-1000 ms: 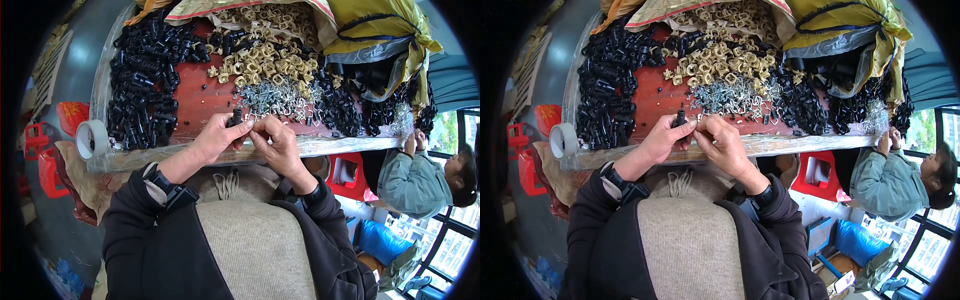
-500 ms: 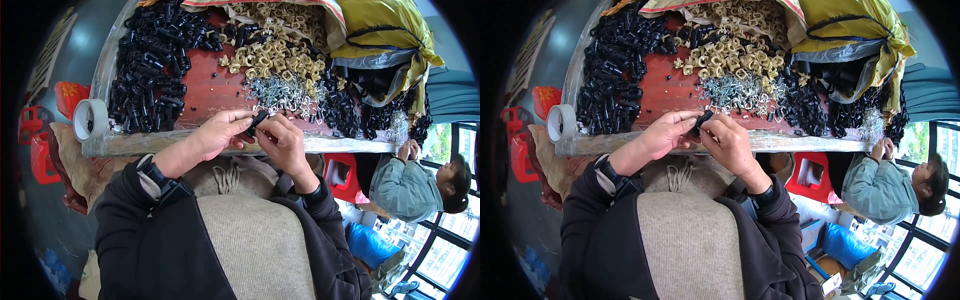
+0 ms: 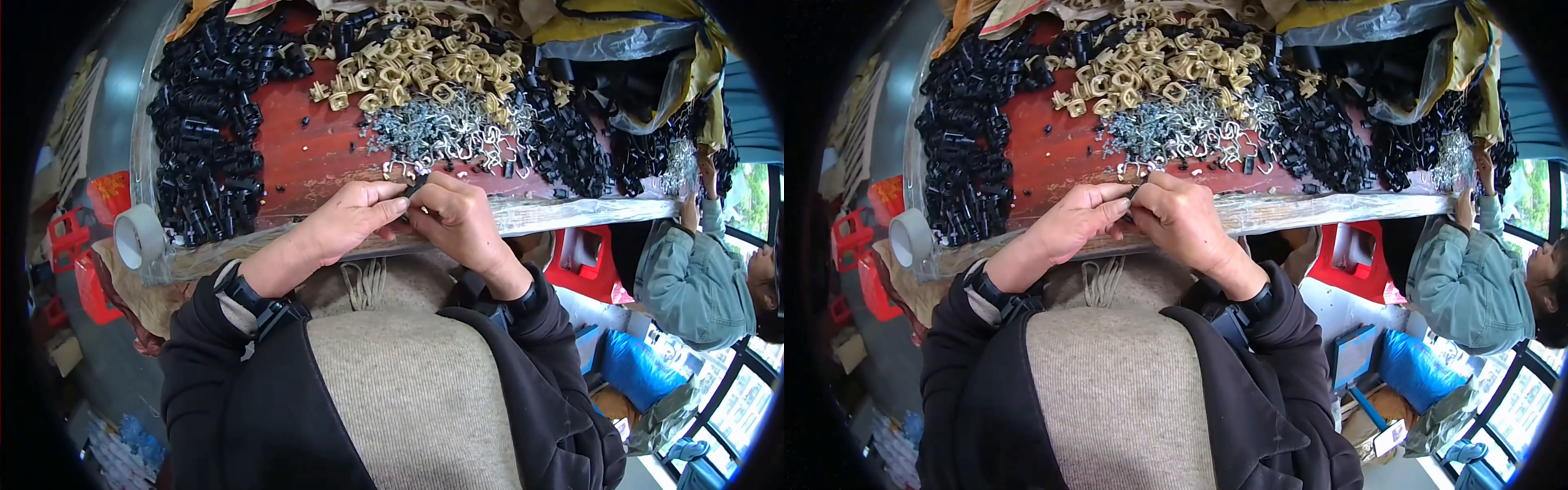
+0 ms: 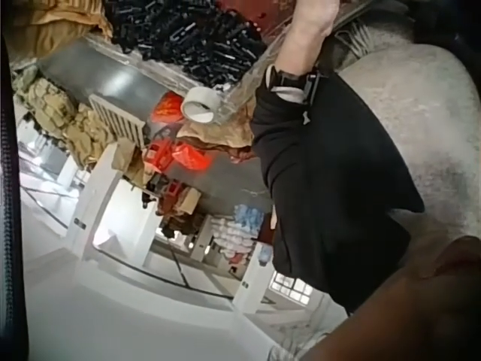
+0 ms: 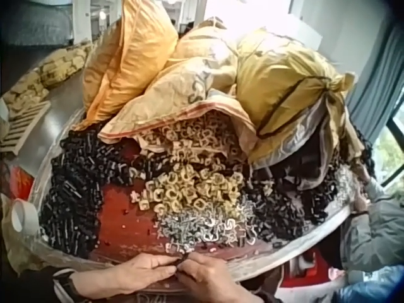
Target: The person assembles components by hand, inserting a small metal clip and a beige plastic insert into a black plastic housing. They then fit a larger black plastic sleeve over the assembly and place the completed unit onto the work table.
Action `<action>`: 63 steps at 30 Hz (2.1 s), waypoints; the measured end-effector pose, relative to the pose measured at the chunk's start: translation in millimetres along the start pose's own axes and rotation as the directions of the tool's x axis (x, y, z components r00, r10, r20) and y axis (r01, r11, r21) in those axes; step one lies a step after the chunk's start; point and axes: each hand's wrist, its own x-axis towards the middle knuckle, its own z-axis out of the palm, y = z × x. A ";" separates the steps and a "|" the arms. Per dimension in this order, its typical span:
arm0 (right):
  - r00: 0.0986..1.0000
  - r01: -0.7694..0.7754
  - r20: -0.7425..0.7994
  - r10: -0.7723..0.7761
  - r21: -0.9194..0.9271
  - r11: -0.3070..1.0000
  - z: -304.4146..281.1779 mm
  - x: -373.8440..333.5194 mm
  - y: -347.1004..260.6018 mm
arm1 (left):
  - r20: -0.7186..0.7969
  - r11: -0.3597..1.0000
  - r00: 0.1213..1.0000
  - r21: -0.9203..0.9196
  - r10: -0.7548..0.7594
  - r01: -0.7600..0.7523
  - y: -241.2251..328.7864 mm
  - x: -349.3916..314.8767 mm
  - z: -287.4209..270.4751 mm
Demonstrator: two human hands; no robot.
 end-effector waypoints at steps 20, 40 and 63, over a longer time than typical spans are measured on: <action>0.981 -0.194 -0.124 0.151 -0.507 0.840 -19.7 5.0 49.1 | 0.003 0.909 0.999 -0.414 -0.047 0.044 -5.5 -7.3 -15.1; 0.995 -0.103 -0.009 0.104 0.069 0.992 -4.5 -0.8 -5.5 | -0.089 0.850 0.995 -0.520 0.046 -0.086 -7.6 -20.5 -13.5; 0.938 -0.298 0.074 0.338 0.667 0.683 -18.5 -19.3 22.2 | -0.022 0.837 0.981 -0.518 0.194 -0.177 -2.9 11.8 9.9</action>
